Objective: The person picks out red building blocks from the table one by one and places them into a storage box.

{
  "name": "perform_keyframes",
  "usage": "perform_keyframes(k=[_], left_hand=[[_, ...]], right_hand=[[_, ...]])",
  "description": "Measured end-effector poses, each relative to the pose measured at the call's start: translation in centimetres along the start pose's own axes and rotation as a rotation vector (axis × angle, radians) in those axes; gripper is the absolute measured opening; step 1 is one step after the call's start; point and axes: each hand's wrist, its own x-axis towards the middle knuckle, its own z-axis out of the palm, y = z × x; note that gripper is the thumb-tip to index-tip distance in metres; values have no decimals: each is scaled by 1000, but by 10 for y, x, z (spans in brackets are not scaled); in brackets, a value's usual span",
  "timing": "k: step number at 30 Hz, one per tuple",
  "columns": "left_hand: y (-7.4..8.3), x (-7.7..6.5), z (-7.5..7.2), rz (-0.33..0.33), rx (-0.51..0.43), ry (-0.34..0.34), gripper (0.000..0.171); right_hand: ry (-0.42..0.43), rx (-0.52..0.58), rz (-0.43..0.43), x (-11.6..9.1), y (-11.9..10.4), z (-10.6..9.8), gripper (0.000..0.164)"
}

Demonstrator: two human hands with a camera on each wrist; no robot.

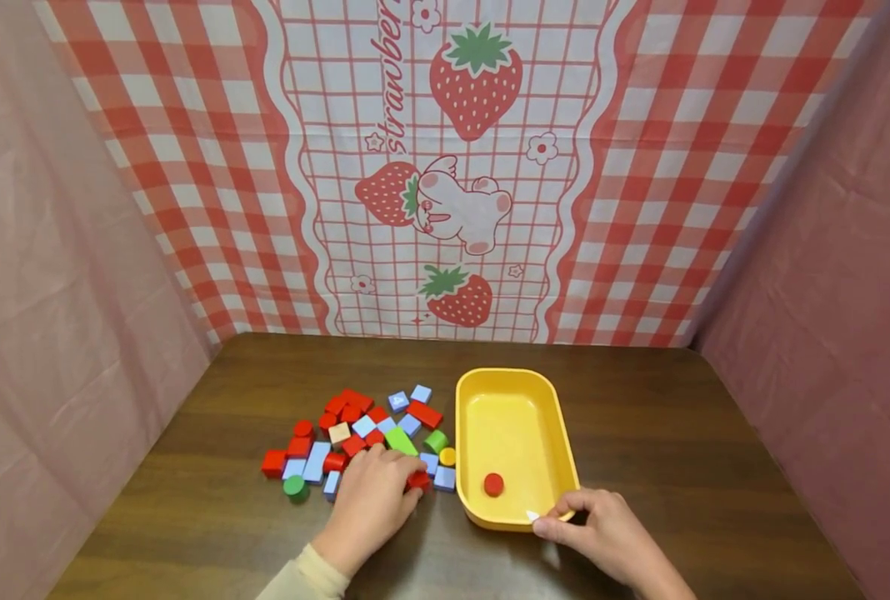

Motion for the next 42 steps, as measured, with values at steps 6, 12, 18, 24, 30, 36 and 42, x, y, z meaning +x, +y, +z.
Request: perform_keyframes(k=[6, 12, 18, 24, 30, 36, 42], left_hand=[[13, 6, -17, 88, -141, 173, 28], [34, 21, -10, 182, -150, 135, 26], [47, 33, 4, 133, -31, -8, 27], [56, 40, 11, 105, 65, -94, 9], [59, 41, 17, 105, 64, -158, 22], [58, 37, 17, 138, 35, -97, 17], [46, 21, 8, 129, -98, 19, 21]], right_hand=[[-17, 24, 14, -1, -1, -1, 14], [-19, 43, 16, 0, -2, 1, 15], [-7, 53, 0, 0, -2, 3, 15], [-7, 51, -5, 0, -3, 1, 14], [4, 31, -14, 0, -3, 2, 15], [29, 11, -57, -1, 0, 3, 13], [32, 43, -3, 0, 1, 1, 11]])
